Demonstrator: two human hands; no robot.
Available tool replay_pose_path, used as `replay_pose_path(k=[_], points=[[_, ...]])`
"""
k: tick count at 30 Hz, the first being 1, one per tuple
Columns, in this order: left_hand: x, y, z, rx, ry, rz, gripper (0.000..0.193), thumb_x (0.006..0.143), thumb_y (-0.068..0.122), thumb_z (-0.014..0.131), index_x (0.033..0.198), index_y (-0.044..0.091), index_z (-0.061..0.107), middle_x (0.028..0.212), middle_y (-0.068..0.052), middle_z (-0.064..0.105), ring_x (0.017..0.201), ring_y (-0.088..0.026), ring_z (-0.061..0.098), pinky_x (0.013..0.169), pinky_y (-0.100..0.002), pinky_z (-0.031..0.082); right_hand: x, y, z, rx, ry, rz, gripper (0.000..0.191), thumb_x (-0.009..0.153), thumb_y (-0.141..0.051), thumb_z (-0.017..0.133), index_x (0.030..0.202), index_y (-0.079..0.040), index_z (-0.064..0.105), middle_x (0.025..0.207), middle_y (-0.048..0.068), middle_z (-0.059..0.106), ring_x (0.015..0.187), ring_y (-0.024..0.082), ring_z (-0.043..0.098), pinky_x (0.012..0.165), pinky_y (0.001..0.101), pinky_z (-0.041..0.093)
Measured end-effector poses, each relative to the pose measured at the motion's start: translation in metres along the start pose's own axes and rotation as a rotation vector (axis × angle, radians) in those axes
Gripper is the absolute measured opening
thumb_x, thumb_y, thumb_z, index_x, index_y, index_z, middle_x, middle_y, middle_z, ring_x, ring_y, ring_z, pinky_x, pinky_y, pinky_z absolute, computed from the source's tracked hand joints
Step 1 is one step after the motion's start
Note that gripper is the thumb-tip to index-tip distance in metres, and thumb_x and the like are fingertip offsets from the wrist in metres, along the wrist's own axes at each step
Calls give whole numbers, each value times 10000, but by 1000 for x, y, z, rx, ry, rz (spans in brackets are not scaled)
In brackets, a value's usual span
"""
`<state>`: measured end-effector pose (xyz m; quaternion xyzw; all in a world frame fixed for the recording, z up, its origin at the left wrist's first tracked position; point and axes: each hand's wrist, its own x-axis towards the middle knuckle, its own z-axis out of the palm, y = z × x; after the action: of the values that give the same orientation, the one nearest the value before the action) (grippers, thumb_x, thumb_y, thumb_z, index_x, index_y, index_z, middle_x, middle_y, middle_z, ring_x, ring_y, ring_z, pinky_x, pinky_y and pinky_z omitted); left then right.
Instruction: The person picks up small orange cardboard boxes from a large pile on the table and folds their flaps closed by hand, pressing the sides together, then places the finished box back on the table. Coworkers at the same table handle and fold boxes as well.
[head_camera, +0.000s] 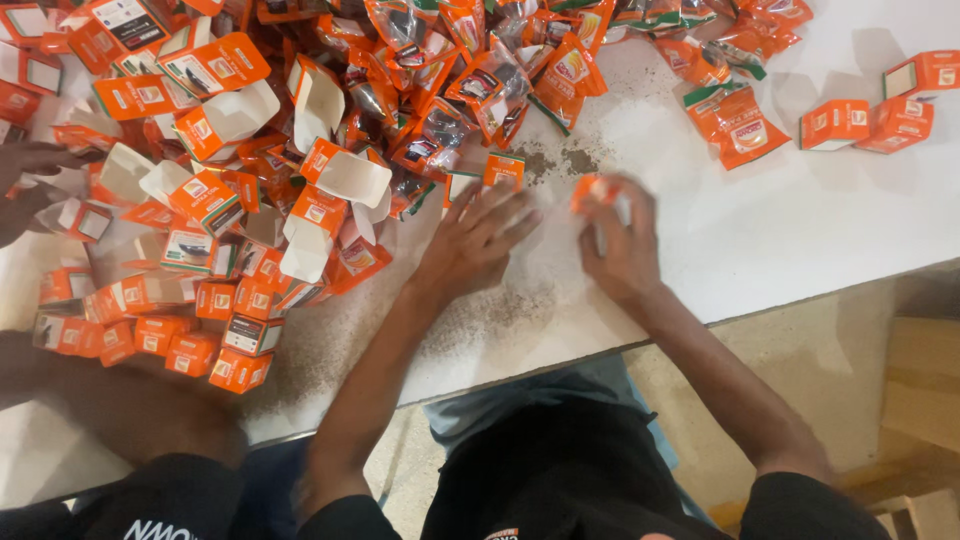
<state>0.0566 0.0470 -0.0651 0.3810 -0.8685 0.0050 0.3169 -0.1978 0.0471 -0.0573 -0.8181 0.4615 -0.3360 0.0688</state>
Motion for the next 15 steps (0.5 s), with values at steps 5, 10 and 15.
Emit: replay_pose_path(k=[5, 10, 15], points=[[13, -15, 14, 102, -92, -75, 385, 864, 40, 625, 1231, 130, 701, 1607, -135, 439, 1494, -351, 411, 1222, -607, 310, 43, 15, -4, -243, 99, -177, 588, 844, 38, 649, 1414, -41, 534, 1581, 280, 346, 1486, 504, 324, 1237, 595, 313], [11, -16, 12, 190, -61, -180, 437, 910, 44, 595, 1339, 68, 673, 1655, -171, 379, 1504, -413, 373, 1181, -562, 353, 129, 29, 24, -308, -128, -91, 716, 817, -57, 730, 1510, -70, 552, 1538, 250, 435, 1366, 442, 459, 1087, 529, 438], [17, -18, 12, 166, -90, -281, 410, 825, 126, 625, 1224, 67, 695, 1561, -176, 421, 1402, -365, 418, 1106, -603, 356, 136, 30, 32, -436, -168, -63, 488, 886, -185, 815, 1333, -96, 639, 1198, 138, 594, 1130, 361, 562, 892, 511, 487]])
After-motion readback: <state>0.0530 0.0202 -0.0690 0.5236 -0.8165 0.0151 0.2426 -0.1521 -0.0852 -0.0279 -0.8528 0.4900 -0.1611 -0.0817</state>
